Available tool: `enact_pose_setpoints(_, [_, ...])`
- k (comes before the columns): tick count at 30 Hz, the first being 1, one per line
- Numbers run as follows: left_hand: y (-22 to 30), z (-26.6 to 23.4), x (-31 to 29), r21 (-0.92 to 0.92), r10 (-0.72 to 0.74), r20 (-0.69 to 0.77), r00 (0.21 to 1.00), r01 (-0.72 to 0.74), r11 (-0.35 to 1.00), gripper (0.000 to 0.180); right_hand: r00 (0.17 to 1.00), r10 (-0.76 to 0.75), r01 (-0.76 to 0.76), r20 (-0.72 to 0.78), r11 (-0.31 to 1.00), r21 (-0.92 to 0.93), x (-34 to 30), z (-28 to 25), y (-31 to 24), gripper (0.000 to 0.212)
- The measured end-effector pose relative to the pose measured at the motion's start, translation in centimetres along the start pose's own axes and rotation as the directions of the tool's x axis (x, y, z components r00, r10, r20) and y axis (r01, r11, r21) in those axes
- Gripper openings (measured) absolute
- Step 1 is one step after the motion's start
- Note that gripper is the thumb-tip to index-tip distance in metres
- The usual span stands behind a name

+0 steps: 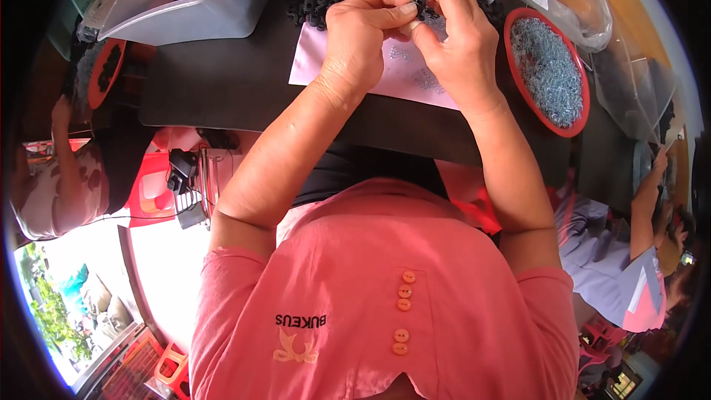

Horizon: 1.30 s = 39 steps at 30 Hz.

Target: Assembling small black plastic components by hand by inserting silver metal bits into them.

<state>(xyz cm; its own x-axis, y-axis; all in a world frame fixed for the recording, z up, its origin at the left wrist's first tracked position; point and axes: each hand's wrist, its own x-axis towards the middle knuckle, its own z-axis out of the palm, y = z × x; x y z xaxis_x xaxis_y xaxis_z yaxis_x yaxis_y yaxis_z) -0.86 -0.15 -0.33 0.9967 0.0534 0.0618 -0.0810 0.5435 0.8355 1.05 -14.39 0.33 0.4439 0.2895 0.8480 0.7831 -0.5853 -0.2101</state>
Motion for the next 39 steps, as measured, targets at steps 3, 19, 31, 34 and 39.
enact_pose_setpoints(3, [0.3,0.2,0.0,0.071,-0.048,0.019,0.999,0.047,0.996,0.009,1.0,-0.029,0.028,-0.01,0.997,-0.067,-0.1,-0.2,0.4,0.033])
enact_pose_setpoints(19, [2.9,0.8,-1.6,0.145,0.163,-0.006,0.987,-0.16,0.976,0.009,1.0,-0.003,-0.001,0.016,0.977,0.214,0.1,-0.1,-1.4,0.045])
enact_pose_setpoints(31, [15.0,-3.5,2.3,0.776,0.692,0.588,0.419,-0.536,-0.334,0.012,0.703,0.697,-0.648,0.142,0.545,0.533,-0.3,-4.1,5.1,0.018])
enact_pose_setpoints(34, [10.1,-3.1,-0.1,0.807,0.547,0.529,0.649,-0.583,-0.089,0.009,0.682,0.708,-0.672,0.182,0.508,0.539,0.2,-5.1,3.0,0.018])
enact_pose_setpoints(39, [3.2,-2.9,1.8,0.784,0.251,0.577,0.778,-0.613,0.1,0.011,0.854,0.482,-0.517,0.197,0.736,0.437,-0.2,-5.2,3.1,0.018])
